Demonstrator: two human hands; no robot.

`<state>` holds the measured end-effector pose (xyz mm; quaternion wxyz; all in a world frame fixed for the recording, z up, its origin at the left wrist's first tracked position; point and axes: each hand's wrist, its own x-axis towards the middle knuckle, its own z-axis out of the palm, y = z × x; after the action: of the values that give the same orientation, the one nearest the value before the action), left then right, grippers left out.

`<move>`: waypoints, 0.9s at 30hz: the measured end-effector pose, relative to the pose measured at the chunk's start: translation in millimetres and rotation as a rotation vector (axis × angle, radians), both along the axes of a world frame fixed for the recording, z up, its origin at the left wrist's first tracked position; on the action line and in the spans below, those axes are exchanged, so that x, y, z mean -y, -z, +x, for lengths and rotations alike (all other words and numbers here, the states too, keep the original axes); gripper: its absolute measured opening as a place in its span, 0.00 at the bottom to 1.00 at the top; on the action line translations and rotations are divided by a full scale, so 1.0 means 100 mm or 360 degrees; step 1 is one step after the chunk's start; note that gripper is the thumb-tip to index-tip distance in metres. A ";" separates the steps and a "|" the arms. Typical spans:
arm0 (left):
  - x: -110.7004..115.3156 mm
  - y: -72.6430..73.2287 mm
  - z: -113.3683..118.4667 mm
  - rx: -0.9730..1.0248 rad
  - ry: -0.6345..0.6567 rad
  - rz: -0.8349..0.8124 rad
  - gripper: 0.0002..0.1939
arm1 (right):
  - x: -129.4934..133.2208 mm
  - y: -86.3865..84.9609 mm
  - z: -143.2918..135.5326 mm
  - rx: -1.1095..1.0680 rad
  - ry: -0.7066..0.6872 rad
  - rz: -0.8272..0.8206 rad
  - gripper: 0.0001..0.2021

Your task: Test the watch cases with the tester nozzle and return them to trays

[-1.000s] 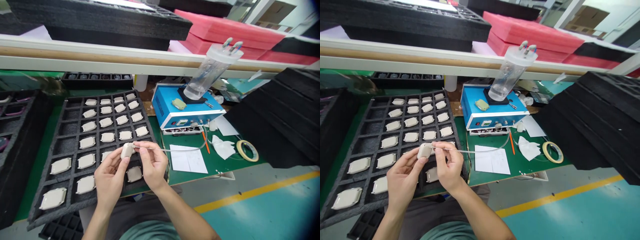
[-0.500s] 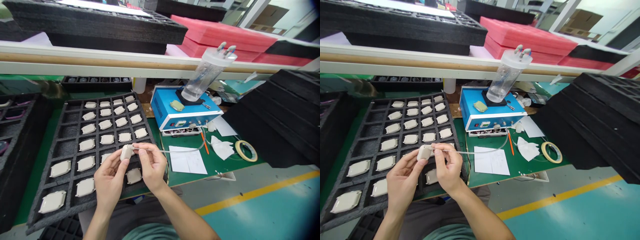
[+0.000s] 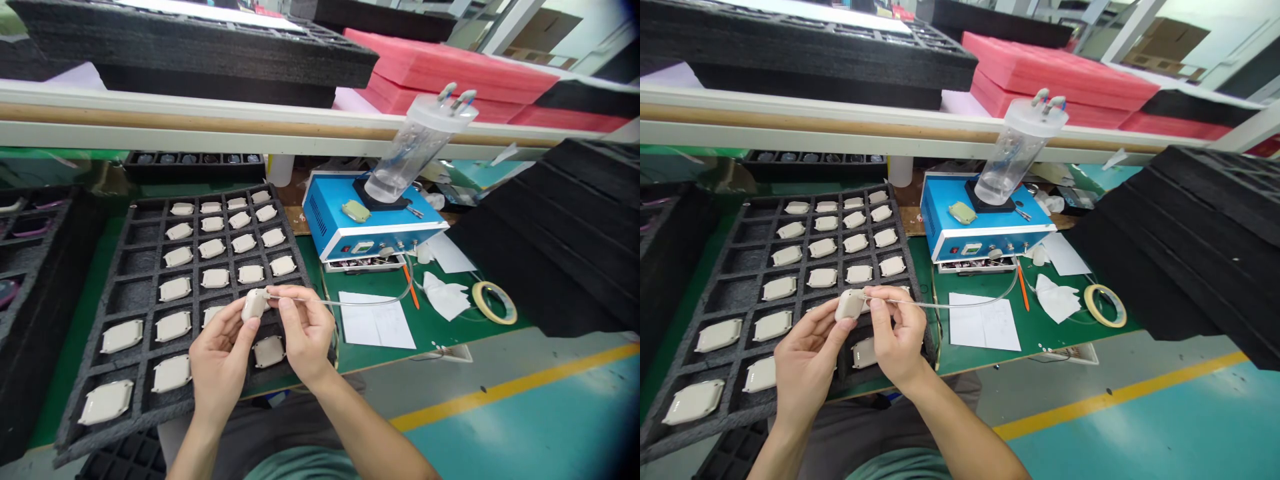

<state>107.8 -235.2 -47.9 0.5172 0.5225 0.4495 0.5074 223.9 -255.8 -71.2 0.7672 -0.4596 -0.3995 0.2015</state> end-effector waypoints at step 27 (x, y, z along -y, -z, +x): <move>0.00 0.01 -0.01 -0.0003 0.0018 0.0010 0.19 | 0.00 0.00 0.00 0.0021 0.0013 -0.0020 0.06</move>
<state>106.7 -235.1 -48.9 0.5181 0.5271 0.4455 0.5053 224.1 -255.5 -70.9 0.7624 -0.4674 -0.4015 0.1976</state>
